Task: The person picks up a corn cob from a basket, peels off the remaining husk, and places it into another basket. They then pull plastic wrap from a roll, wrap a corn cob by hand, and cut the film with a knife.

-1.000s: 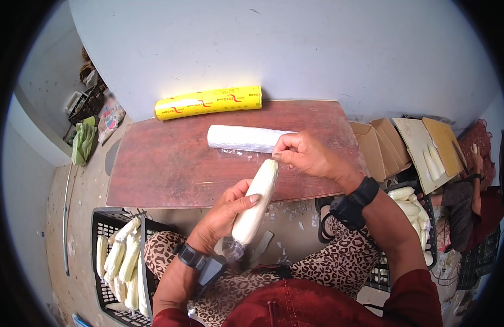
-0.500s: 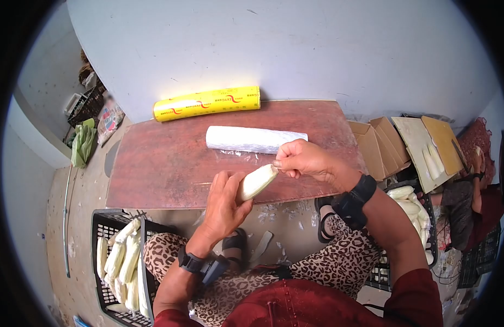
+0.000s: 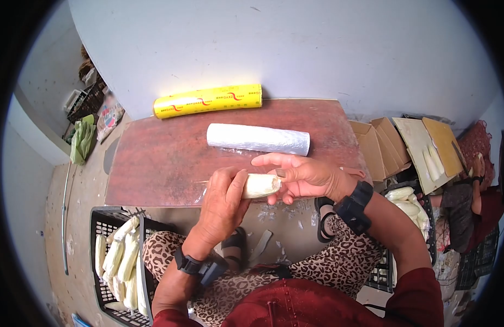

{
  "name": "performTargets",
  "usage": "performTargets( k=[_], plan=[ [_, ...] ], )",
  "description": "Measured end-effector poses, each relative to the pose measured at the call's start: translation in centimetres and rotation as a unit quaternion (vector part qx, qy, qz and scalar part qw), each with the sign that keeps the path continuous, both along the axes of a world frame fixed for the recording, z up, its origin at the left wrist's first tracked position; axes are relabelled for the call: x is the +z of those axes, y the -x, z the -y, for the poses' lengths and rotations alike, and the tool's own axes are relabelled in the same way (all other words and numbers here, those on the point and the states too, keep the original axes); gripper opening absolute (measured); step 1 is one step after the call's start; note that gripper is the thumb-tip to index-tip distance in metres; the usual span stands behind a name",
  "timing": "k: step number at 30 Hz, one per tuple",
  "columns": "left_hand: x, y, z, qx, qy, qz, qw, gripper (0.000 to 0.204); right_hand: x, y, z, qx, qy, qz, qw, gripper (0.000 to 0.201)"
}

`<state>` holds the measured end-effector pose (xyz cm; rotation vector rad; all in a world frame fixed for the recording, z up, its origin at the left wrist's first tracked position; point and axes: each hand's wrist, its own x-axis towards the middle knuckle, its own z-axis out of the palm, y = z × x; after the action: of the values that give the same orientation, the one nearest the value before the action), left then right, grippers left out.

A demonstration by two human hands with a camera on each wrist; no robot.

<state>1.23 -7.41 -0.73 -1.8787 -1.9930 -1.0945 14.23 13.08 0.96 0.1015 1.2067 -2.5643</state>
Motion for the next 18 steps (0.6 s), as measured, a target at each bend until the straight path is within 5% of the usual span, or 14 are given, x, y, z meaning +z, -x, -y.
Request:
performTargets(
  k=[8, 18],
  plan=[
    [-0.1, -0.4, -0.1, -0.042, 0.03, 0.011, 0.999, 0.06, 1.2, -0.1, -0.1, 0.076, -0.093, -0.008, 0.993, 0.081],
    [-1.0, -0.2, -0.6, -0.03, 0.035, 0.013, 0.999, 0.058, 0.9, -0.1, 0.4, 0.016, -0.227, -0.026, 0.973, 0.065]
  ],
)
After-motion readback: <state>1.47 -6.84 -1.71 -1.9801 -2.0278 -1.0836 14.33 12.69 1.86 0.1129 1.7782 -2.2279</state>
